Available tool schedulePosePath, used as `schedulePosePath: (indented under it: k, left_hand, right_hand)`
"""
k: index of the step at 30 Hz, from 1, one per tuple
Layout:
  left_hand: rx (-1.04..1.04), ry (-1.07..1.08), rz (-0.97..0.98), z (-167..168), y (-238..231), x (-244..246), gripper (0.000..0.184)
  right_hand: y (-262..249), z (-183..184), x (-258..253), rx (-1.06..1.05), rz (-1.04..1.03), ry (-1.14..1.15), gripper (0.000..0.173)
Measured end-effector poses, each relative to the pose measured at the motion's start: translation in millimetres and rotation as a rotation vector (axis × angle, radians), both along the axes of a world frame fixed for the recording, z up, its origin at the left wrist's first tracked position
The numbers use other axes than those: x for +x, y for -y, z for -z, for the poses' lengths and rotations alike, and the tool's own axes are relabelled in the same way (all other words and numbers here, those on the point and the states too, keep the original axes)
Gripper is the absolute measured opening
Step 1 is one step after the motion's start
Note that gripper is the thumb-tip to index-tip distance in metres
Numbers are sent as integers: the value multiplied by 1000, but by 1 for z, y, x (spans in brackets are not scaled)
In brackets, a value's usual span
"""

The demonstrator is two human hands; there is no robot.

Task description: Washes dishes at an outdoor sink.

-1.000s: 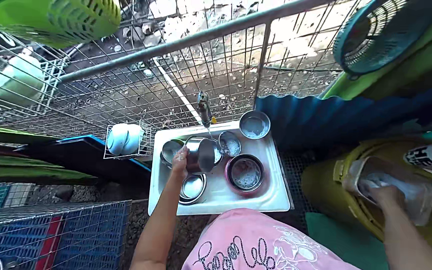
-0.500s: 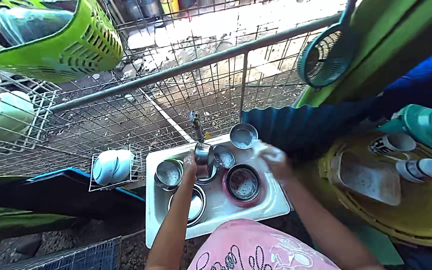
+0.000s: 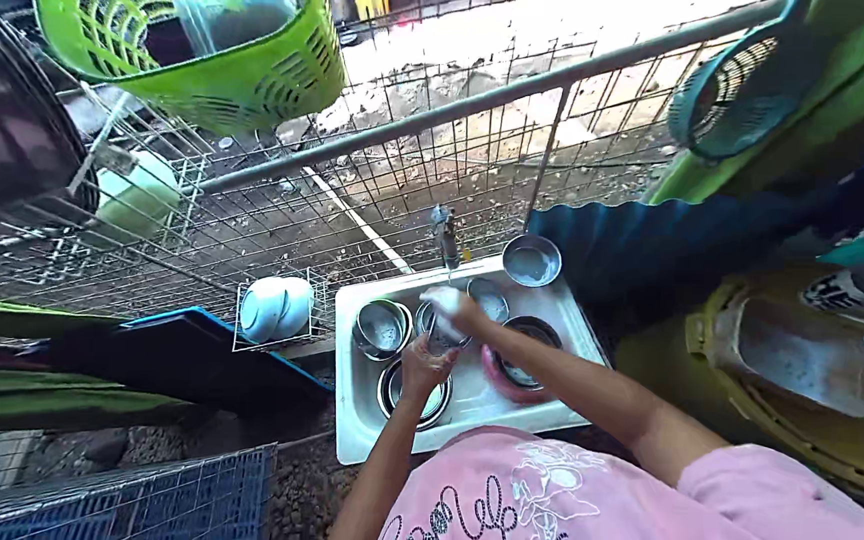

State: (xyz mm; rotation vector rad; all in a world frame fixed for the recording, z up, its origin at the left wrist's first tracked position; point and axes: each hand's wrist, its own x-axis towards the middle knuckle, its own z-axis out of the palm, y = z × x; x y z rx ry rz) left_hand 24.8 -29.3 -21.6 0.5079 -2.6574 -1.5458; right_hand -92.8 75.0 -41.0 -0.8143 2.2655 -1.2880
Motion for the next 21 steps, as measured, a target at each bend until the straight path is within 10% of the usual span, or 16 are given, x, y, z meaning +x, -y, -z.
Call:
schedulePosePath:
  k: [3, 8, 13, 18, 21]
  left_hand:
    - [-67, 22, 87, -9, 17, 5, 44]
    - [131, -230, 102, -7, 34, 21, 45]
    - [142, 102, 206, -5, 37, -2, 33]
    - [222, -71, 141, -13, 49, 13, 30]
    - [245, 126, 214, -6, 45, 1, 32]
  right_hand:
    - [6, -16, 36, -95, -80, -301, 34]
    - [-16, 1, -20, -418, 169, 543, 19]
    - [9, -47, 11, 252, -98, 64, 42]
    - [-14, 0, -13, -401, 246, 545, 17]
    - [-1, -22, -1, 71, 118, 221, 32]
